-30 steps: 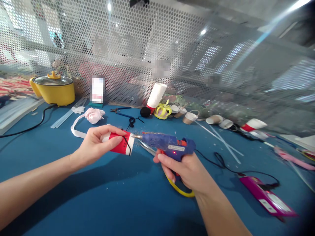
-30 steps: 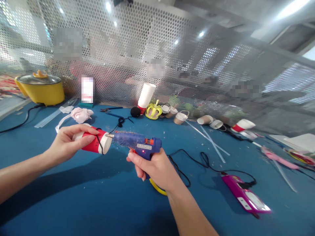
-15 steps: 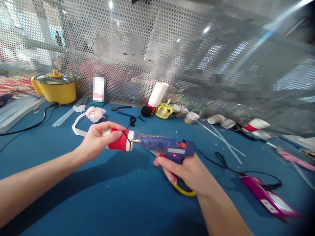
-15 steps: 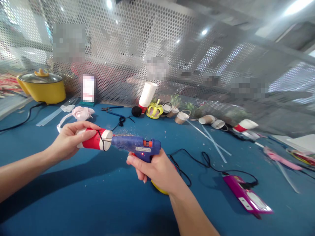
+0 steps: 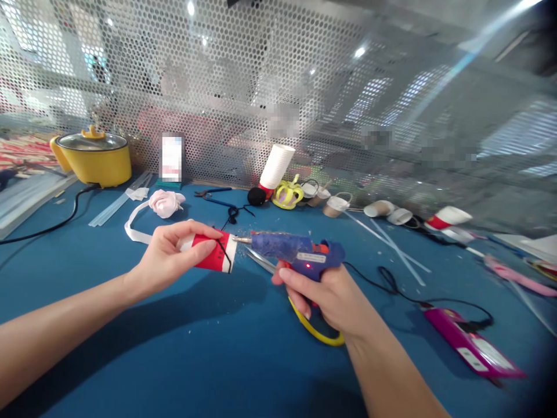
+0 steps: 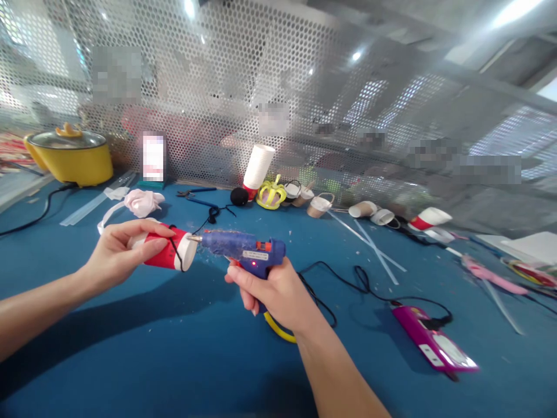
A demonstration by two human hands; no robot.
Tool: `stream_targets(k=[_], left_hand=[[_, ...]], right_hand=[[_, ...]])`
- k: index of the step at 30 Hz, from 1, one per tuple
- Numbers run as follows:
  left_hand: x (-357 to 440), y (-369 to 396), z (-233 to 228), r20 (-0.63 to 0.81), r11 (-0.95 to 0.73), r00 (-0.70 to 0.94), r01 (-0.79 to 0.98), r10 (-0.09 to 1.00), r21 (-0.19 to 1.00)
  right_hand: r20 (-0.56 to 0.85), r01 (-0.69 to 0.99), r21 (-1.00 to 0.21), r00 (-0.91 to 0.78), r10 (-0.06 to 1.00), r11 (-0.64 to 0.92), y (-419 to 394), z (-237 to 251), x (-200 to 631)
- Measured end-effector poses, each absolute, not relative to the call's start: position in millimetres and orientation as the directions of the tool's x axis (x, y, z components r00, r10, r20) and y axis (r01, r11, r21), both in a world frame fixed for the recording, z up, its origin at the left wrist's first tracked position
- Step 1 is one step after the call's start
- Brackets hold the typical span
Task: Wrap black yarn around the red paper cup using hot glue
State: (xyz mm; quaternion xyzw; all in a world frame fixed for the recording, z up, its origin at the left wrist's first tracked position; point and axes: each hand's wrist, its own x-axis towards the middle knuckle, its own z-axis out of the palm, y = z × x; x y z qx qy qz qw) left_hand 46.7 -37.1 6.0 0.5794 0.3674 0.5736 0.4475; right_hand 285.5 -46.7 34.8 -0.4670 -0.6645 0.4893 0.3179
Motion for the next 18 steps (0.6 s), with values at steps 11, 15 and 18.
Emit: stream_targets(k=[11,15,18], left_hand=[[47.3,-35.3,5.0,0.303,-0.292,0.079,-0.124,0.95,0.948],[47.3,-31.3,1.1,0.207,-0.185,0.076,-0.231,0.975,0.955],[47.5,-30.2,0.0,0.175,-0.148,0.079,-0.271,0.981,0.951]], right_hand=[[0.007,0.343,-0.932,-0.315,0.949,0.121,-51.1,35.0,282.3],[-0.012,0.379,-0.916,-0.355,0.935,0.132,-52.7,37.0,281.6],[-0.018,0.409,-0.901,-0.365,0.931,0.143,-53.0,38.1,281.6]])
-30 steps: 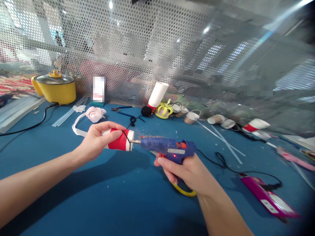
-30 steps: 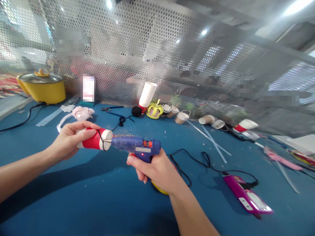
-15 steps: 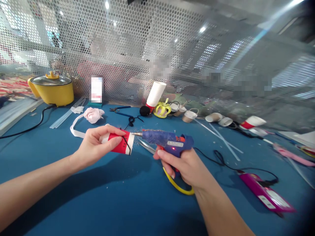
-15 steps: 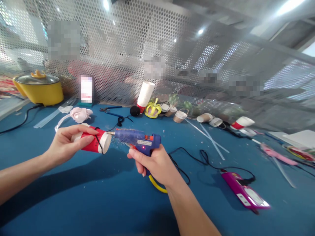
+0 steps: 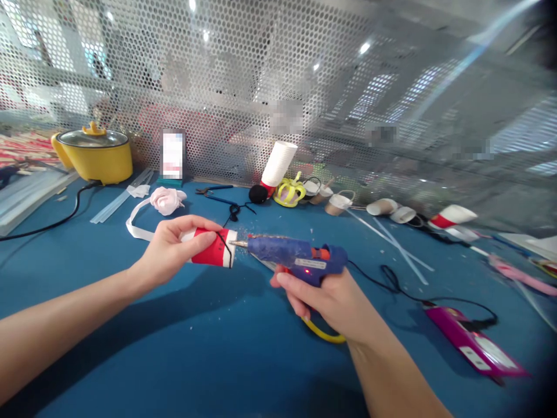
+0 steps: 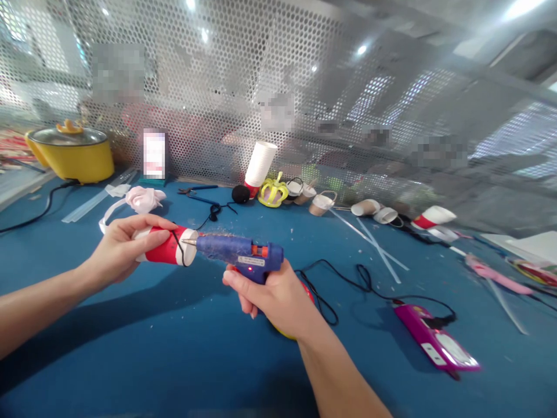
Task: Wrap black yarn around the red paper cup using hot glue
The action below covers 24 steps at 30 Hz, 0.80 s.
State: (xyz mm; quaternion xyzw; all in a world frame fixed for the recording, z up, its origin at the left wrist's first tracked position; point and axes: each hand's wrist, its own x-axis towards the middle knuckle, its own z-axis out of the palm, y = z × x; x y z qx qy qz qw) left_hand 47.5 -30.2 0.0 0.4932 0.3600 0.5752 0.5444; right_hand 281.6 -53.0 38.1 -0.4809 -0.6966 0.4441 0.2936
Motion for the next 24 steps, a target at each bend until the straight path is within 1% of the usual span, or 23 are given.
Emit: stream_targets(k=[7,13,19,24], left_hand=[[49.7,-31.0,4.7,0.112,-0.083,0.065,-0.339,0.992,0.937],[51.3,-29.0,7.6,0.077,-0.051,0.052,-0.384,0.996,0.922],[49.8,-29.6,6.0,0.1,-0.074,0.055,-0.365,0.993,0.928],[48.7,-31.8,1.2,0.18,-0.156,0.064,-0.277,0.982,0.948]], right_hand=[[-0.024,0.45,-0.878,-0.381,0.924,0.163,-53.6,37.5,282.2],[-0.01,0.442,-0.88,-0.383,0.924,0.174,-54.0,38.0,283.8],[-0.018,0.416,-0.897,-0.378,0.926,0.153,-53.9,38.3,283.4],[-0.007,0.361,-0.923,-0.355,0.935,0.13,-51.2,35.6,284.3]])
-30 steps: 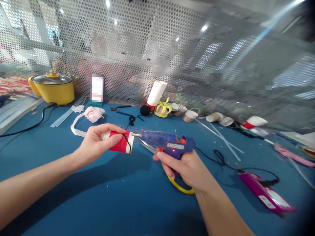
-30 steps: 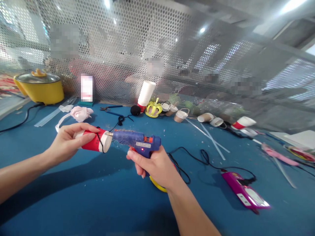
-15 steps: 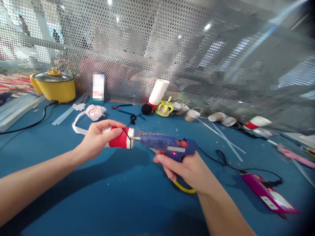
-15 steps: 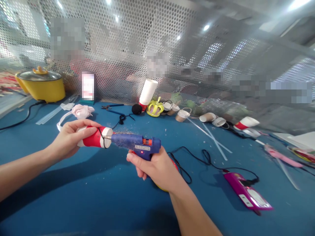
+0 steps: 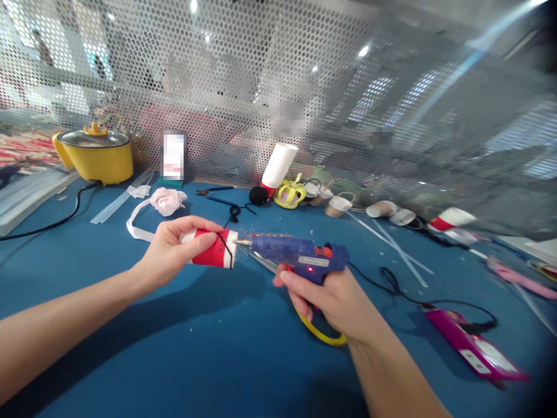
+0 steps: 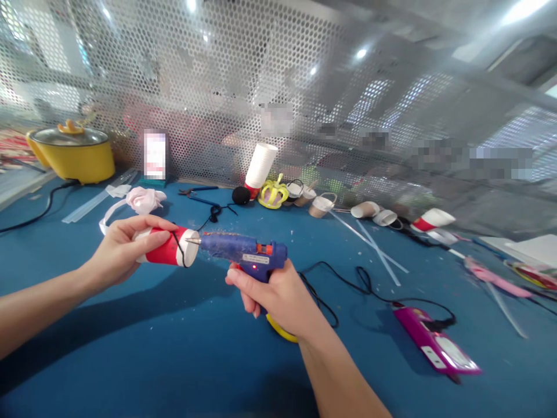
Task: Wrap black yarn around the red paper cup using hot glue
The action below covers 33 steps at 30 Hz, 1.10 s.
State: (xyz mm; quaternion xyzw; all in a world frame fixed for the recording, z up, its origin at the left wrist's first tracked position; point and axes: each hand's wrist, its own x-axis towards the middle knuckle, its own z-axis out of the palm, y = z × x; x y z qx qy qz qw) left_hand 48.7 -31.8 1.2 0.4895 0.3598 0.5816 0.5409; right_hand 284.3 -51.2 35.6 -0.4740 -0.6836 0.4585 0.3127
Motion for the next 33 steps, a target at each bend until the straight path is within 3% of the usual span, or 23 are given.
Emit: stream_targets(k=[12,16,19,21,27,33], left_hand=[[47.1,-41.4,8.9,0.45,-0.451,0.057,0.011,0.891,0.892],[46.4,-41.8,9.3,0.491,-0.493,0.055,0.029,0.869,0.869],[45.0,-42.1,10.1,0.537,-0.54,0.056,0.08,0.842,0.838],[44.3,-42.7,11.9,0.559,-0.561,0.055,0.116,0.828,0.82],[42.4,-44.7,18.3,0.602,-0.598,0.029,0.166,0.798,0.784],[41.0,-42.8,19.8,0.631,-0.628,0.026,0.147,0.775,0.764]], right_hand=[[-0.002,0.185,-0.981,-0.335,0.942,0.064,-42.9,36.7,286.8],[0.06,0.115,-0.99,-0.188,0.98,0.083,-30.4,41.6,290.3],[0.092,0.263,-0.96,-0.031,0.995,0.097,-2.8,36.6,299.7],[0.042,0.432,-0.901,0.049,0.998,0.017,19.3,28.0,306.6],[-0.026,0.589,-0.799,0.163,0.986,-0.118,60.8,-6.4,314.4],[0.118,0.747,-0.663,0.179,0.977,-0.057,63.4,-3.6,299.6]])
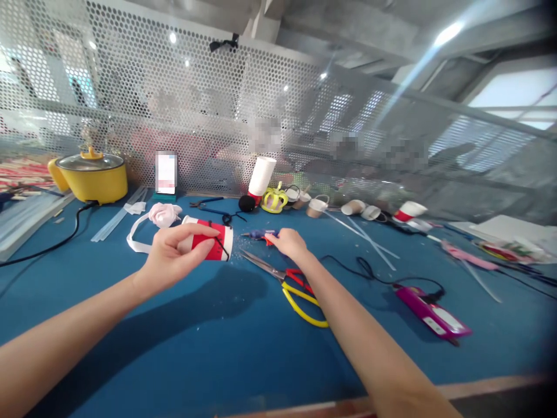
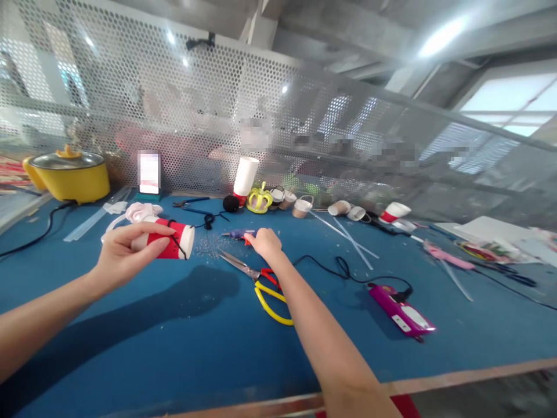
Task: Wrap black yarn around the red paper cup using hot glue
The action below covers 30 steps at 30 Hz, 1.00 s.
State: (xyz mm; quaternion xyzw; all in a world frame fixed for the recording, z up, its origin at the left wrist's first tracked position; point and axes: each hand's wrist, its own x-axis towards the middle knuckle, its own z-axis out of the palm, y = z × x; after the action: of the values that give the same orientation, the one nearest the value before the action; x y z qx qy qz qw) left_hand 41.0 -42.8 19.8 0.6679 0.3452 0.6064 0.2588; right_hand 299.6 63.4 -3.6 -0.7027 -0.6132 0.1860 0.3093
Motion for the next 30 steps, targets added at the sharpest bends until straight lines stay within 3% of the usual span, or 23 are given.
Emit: stream_targets(k=[2,5,7,10,12,16,20,24,30], left_hand=[[42.0,-42.2,19.3,0.631,-0.63,0.038,0.14,0.775,0.764],[44.6,-42.6,15.4,0.642,-0.645,0.079,0.163,0.763,0.747],[46.3,-43.8,11.1,0.656,-0.67,0.141,0.201,0.741,0.714],[47.3,-45.7,4.7,0.7,-0.747,0.261,0.244,0.665,0.618],[47.0,-46.4,2.1,0.731,-0.802,0.33,0.24,0.598,0.548],[46.3,-46.4,0.9,0.753,-0.852,0.4,0.249,0.523,0.46],[46.8,-46.1,1.7,0.71,-0.818,0.407,0.296,0.575,0.493],[46.9,-45.3,2.9,0.683,-0.763,0.342,0.329,0.645,0.556],[44.8,-43.9,2.3,0.726,-0.808,0.364,0.351,0.584,0.473]], right_hand=[[0.196,0.768,-0.64,0.114,0.974,0.039,53.6,12.4,286.5],[0.234,0.712,-0.658,-0.114,0.965,0.244,26.9,42.3,261.2],[0.177,0.555,-0.724,-0.424,0.888,0.41,6.8,59.2,244.9],[0.007,0.559,-0.737,-0.556,0.831,0.38,-14.6,71.7,226.6],[-0.029,0.565,-0.737,-0.575,0.818,0.371,-20.3,70.7,218.9],[0.115,0.428,-0.836,-0.477,0.871,0.344,-20.6,56.7,210.0],[0.2,0.395,-0.843,-0.4,0.895,0.365,-20.3,47.9,207.6],[0.193,0.411,-0.833,-0.41,0.891,0.369,-18.1,50.9,212.1],[0.16,0.555,-0.747,-0.384,0.909,0.365,-15.4,59.9,222.8]])
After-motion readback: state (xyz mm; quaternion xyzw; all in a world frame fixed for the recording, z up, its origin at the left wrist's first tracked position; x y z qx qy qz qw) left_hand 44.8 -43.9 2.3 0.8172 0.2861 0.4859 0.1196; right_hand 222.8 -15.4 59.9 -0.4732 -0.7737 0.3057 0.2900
